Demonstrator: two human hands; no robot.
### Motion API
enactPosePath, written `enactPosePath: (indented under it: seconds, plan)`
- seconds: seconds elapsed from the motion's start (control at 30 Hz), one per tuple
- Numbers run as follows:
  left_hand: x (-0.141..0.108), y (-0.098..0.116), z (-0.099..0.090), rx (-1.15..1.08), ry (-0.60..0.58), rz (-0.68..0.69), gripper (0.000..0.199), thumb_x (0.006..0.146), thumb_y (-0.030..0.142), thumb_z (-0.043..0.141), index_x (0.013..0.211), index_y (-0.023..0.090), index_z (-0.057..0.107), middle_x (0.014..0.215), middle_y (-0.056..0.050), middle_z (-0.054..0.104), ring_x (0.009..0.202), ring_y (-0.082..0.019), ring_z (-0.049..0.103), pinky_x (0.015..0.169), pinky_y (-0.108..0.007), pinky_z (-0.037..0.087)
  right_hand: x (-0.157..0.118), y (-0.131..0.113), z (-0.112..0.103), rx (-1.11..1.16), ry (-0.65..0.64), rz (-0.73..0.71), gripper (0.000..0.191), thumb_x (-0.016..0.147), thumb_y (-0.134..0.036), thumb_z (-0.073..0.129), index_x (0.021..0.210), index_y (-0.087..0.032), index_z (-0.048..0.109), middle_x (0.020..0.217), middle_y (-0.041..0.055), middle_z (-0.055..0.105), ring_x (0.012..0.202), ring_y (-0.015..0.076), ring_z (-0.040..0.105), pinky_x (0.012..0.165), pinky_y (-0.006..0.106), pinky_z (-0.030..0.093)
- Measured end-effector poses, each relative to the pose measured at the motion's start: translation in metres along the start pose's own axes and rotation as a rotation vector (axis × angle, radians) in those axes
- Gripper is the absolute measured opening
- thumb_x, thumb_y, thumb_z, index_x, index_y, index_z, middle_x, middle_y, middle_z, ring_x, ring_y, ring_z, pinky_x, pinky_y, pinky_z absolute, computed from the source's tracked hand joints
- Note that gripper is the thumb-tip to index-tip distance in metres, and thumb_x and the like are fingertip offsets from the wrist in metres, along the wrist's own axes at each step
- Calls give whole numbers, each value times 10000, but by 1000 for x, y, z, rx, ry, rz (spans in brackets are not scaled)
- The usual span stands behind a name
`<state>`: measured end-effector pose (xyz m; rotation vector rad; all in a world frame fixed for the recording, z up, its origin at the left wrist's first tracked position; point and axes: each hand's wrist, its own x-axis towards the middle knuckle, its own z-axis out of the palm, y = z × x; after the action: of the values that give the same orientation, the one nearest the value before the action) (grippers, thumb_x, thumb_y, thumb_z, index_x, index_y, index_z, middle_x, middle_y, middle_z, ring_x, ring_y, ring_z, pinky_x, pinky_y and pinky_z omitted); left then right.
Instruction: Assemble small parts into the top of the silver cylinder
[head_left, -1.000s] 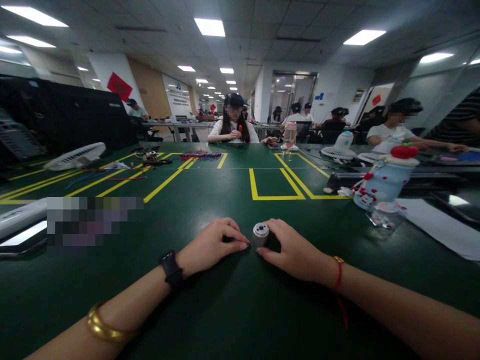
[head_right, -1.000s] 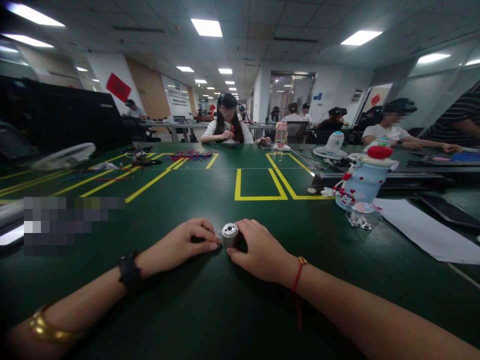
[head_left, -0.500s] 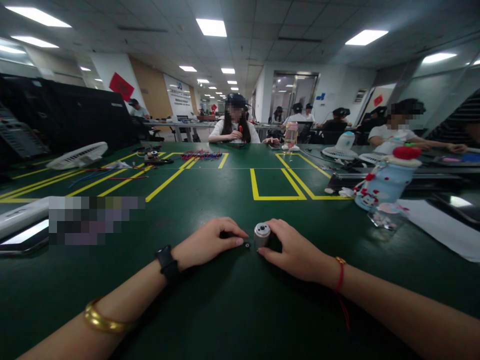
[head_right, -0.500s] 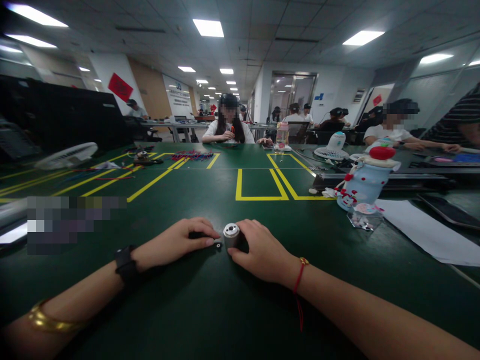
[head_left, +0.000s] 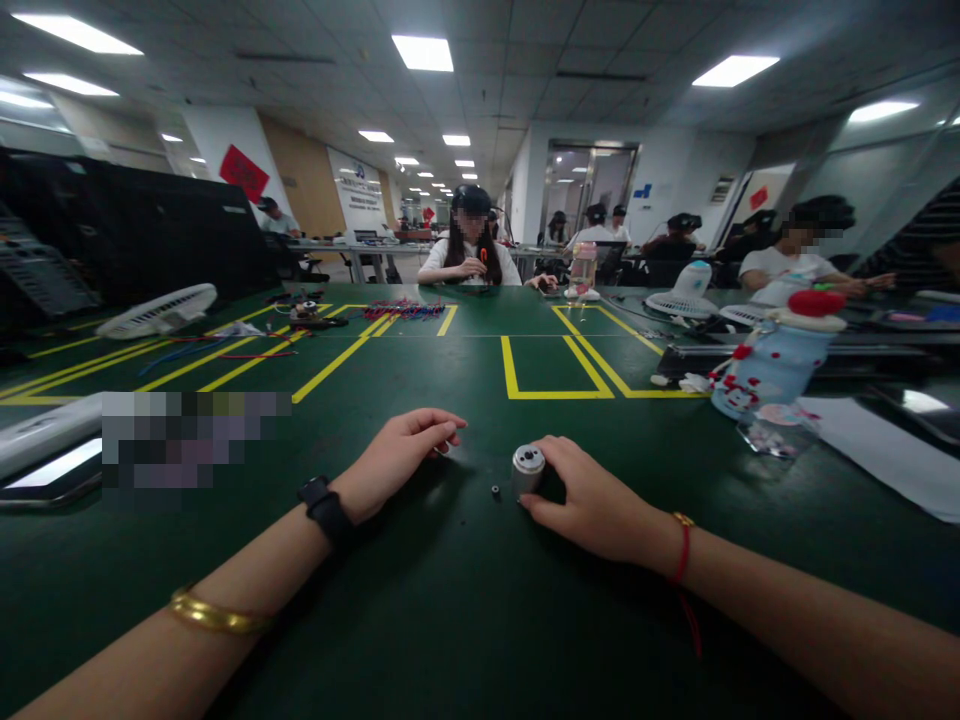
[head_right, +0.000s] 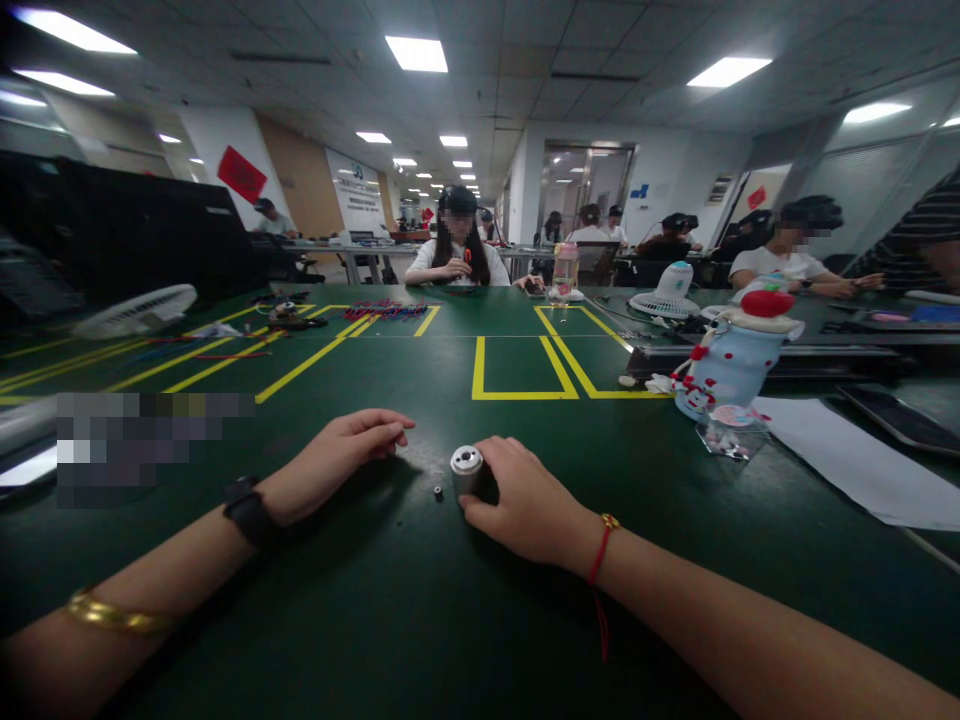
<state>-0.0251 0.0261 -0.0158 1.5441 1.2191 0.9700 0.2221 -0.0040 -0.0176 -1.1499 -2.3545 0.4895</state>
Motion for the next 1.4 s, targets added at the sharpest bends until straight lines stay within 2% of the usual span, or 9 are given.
enactPosePath:
  seconds: [0.4,0.57,0.67,0.77,0.97,1.13,1.4]
  plan:
    - [-2,2,1,108,-23,7,290,851,372,519,1019,175,650,898,-47,660,822,-180,593,746,-298,451,0,0,0,-8,4,2,283,778,-247,640,1031,-183,530,979,64,565,871,210,502,774,356,411]
    - [-5,2,4,226,-127,46,293,830,386,545,1012,185,658,903,-42,676,818,-193,607,728,-306,453,0,1,1,-4,4,-1,271,775,-244,640,1013,-184,525,970,58,562,858,204,499,762,350,409]
    - [-10,7,10,385,-221,141,271,790,366,600,994,208,681,917,-39,669,803,-193,596,711,-303,448,1,2,3,-3,17,-1,272,758,-225,651,997,-184,529,958,59,561,854,205,499,756,349,406]
    - [-14,12,16,509,-266,271,230,769,339,645,969,241,702,973,-39,643,892,-205,575,791,-320,430,1,3,3,2,22,1,277,753,-216,655,1000,-184,533,954,61,565,850,206,501,754,351,405]
    - [-16,12,21,586,-252,310,206,788,376,640,944,266,717,951,-33,610,899,-209,565,794,-324,420,0,3,3,2,15,-6,269,768,-239,651,1004,-188,534,962,60,563,865,209,502,760,353,408]
    - [-15,13,21,552,-244,309,159,812,338,615,888,244,719,941,-29,622,892,-196,566,806,-317,419,0,3,3,-13,27,-17,247,762,-227,647,977,-183,532,939,56,560,856,208,498,757,346,404]
    - [-13,27,21,411,-60,214,237,853,378,554,960,207,677,938,-33,674,748,-175,586,669,-293,439,1,2,3,-8,24,-21,243,770,-227,639,982,-182,530,942,55,562,843,205,495,748,348,401]
